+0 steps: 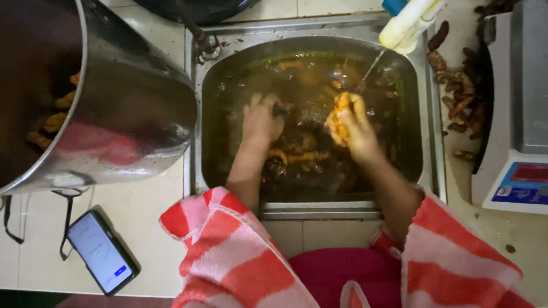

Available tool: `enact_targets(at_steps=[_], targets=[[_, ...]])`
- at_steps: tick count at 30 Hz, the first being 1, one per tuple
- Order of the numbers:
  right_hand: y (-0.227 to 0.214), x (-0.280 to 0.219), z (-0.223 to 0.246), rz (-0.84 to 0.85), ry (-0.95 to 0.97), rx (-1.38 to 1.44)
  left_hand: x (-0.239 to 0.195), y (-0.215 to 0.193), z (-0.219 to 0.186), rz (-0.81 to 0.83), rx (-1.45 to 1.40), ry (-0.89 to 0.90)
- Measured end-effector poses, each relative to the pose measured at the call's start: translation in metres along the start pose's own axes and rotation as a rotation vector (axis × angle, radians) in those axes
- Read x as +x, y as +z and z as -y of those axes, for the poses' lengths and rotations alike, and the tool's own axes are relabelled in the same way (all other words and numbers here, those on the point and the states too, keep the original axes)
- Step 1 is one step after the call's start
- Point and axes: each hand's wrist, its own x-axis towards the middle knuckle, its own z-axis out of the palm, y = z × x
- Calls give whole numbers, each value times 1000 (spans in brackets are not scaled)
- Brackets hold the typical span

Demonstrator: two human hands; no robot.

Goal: Washing and scrubbing turmeric roots in a sink filled with water.

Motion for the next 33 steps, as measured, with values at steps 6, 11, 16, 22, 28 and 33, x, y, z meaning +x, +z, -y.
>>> enact_targets(at_steps=[6, 11, 16, 22, 28, 33], targets=[[-11, 16, 11, -116, 428, 728, -14, 4, 3, 249, -128, -193], [-13, 16, -7, -196, 563, 785, -53, -21, -78, 71, -433, 36], [-17, 15, -27, -193, 563, 856, -71, 6, -134, 30, -340, 342], [20, 4, 16, -144, 515, 578, 6, 50, -102, -29, -267, -32], [-16, 14, -4, -88, 241, 565, -68, 52, -112, 286, -385, 110], [0, 1, 10, -69, 6, 177, -107, 6, -65, 30, -227, 180]])
